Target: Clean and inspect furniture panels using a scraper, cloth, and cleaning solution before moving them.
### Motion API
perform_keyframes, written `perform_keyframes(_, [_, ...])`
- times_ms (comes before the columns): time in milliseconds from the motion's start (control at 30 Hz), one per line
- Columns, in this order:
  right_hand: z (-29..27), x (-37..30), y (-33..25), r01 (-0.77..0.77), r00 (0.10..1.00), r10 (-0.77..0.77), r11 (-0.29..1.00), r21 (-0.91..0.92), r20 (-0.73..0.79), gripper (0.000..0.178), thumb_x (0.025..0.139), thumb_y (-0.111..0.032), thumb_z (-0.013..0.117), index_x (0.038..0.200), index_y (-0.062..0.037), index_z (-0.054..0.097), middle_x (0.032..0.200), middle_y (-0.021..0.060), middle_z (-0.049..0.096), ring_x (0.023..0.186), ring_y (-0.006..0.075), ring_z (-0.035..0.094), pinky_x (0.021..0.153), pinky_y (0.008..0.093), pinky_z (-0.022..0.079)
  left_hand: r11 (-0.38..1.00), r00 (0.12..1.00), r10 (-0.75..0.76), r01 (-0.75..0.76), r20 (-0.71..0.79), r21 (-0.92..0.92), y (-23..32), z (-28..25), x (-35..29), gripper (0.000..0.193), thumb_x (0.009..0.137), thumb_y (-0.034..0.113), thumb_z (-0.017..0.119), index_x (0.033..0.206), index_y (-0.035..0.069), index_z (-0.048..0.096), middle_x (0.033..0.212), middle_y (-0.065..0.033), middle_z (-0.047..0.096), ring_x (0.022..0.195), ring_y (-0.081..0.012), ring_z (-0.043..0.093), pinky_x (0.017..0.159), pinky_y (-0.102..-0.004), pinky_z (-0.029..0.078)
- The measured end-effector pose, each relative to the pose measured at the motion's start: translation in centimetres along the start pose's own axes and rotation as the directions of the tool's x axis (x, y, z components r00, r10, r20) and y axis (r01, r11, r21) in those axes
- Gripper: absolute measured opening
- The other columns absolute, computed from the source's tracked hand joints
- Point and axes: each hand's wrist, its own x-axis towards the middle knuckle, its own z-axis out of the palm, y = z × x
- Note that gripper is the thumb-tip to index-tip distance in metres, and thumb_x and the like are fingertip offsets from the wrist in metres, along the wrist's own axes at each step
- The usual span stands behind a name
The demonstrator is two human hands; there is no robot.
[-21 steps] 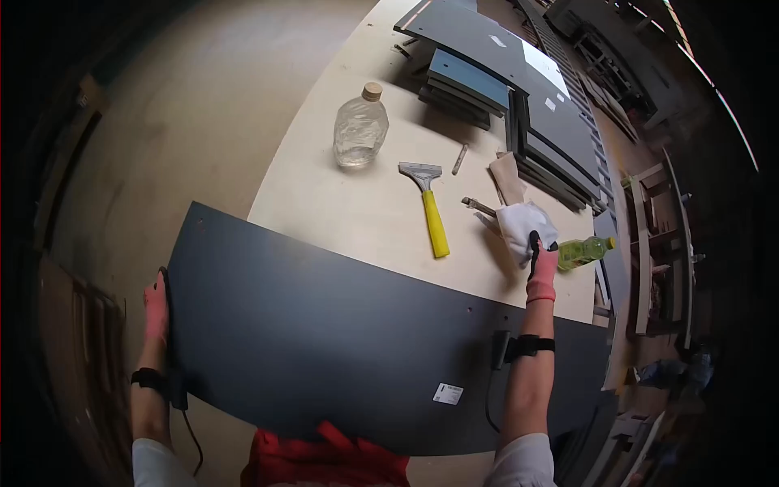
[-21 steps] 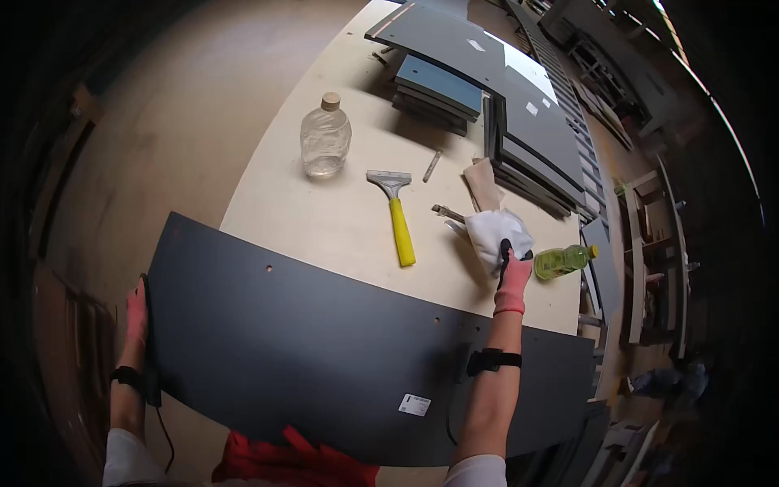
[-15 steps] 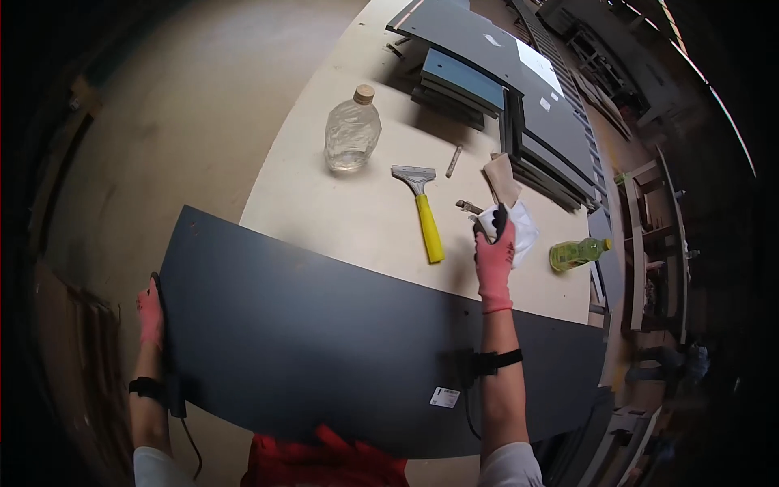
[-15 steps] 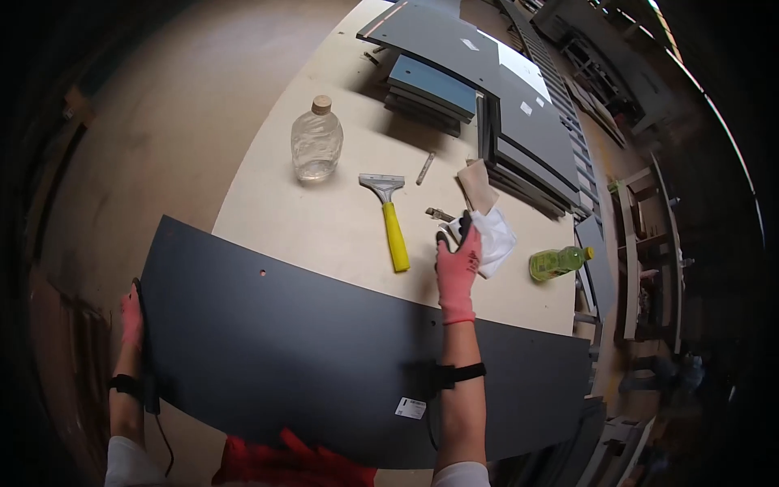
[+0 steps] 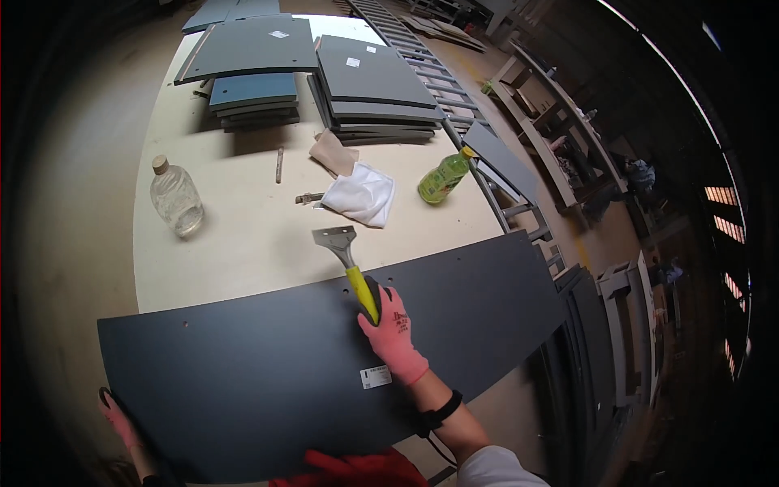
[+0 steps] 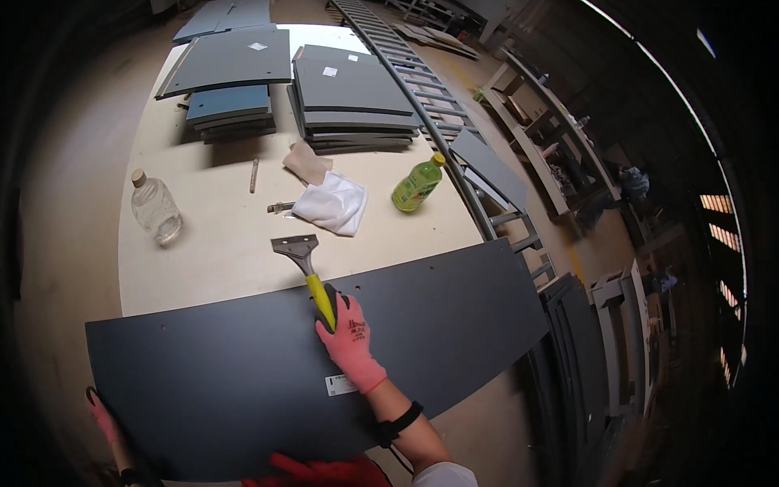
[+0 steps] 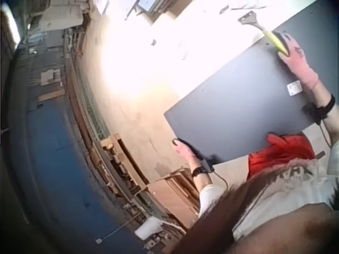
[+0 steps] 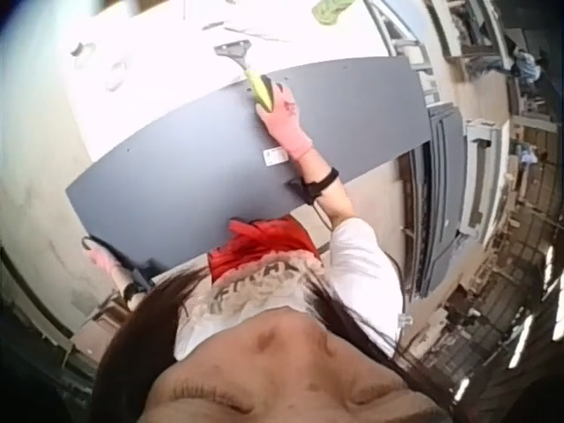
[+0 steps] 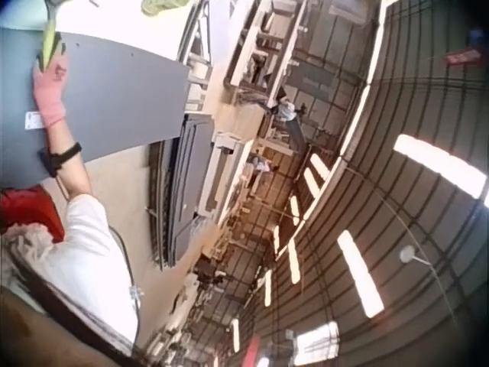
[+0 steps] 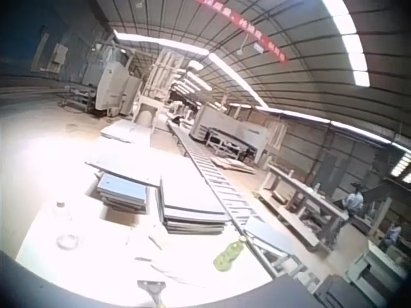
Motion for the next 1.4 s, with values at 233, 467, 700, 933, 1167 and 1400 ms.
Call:
perform_keyframes(233, [-13.4,-17.7,15.5,-0.294,0.811,0.580,0.509,0.809,-0.069,0.060,0.076,0.002,0.056,0.132,-0.0049,0.034,0.115,0.0109,0.050,0.100,0.0194,0.054,0.083,0.0313,0.047,0.895,0.888,0.445,-0.441,-0.115,0.063,26.0,-2.2,-5.8,0.041,0.093,0.015,0.045,0.131,0.000,0.040,0.135,-0.0184,0.040,0.126,-0.0325,0.036,0.107,-0.0404,0.026])
perform_keyframes(467, [-23.2,-21.5,30.5,-0.718,0.600,0.777,0.627,0.302,-0.187,0.053,0.082,-0.004,0.055,0.133,-0.0101,0.039,0.098,0.0121,0.057,0.087,0.0259,0.059,0.073,0.0355,0.049,0.397,0.470,0.876,-0.580,0.105,-0.712,55.4,6.0,-29.5,0.050,0.080,0.003,0.049,0.129,0.001,0.041,0.135,-0.0183,0.038,0.126,-0.0355,0.034,0.105,-0.0433,0.026])
perform_keyframes(700, [-29.3,-18.6,47.4,-0.710,0.704,0.676,0.663,-0.240,-0.218,0.046,0.079,-0.011,0.058,0.122,-0.0045,0.044,0.111,0.0153,0.053,0.096,0.0345,0.056,0.078,0.0411,0.048,0.421,0.379,0.897,-0.577,0.228,-0.700,78.3,14.6,-50.5,0.043,0.085,0.014,0.054,0.126,0.007,0.046,0.134,-0.0167,0.040,0.126,-0.0336,0.034,0.106,-0.0440,0.023])
perform_keyframes(933, [-33.0,-17.3,53.2,-0.615,0.731,0.680,0.692,-0.378,0.057,0.049,0.080,-0.017,0.058,0.127,-0.0116,0.042,0.108,0.0142,0.051,0.088,0.0307,0.059,0.070,0.0413,0.050,0.530,0.408,0.812,-0.814,0.417,-0.236,83.7,16.8,-56.9,0.047,0.091,0.031,0.046,0.131,0.009,0.041,0.136,-0.0163,0.040,0.128,-0.0309,0.033,0.109,-0.0505,0.013])
perform_keyframes(1167, [-35.6,-15.3,54.3,-0.579,0.697,0.692,0.698,-0.420,0.189,0.048,0.080,-0.013,0.056,0.126,-0.0115,0.043,0.109,0.0162,0.052,0.081,0.0331,0.061,0.067,0.0413,0.050,0.534,0.425,0.808,-0.820,0.408,-0.204,83.8,16.6,-57.1,0.046,0.091,0.029,0.046,0.133,0.010,0.040,0.136,-0.0154,0.040,0.129,-0.0300,0.033,0.109,-0.0494,0.013])
perform_keyframes(1400, [-36.7,-14.0,56.4,-0.451,0.757,0.587,0.787,-0.421,0.287,0.042,0.080,-0.017,0.056,0.121,-0.0105,0.046,0.102,0.0163,0.052,0.079,0.0318,0.061,0.066,0.0401,0.050,0.513,0.405,0.826,-0.829,0.392,-0.222,84.2,15.8,-57.2,0.042,0.090,0.025,0.047,0.129,0.009,0.043,0.135,-0.0109,0.042,0.127,-0.0294,0.035,0.109,-0.0490,0.015])
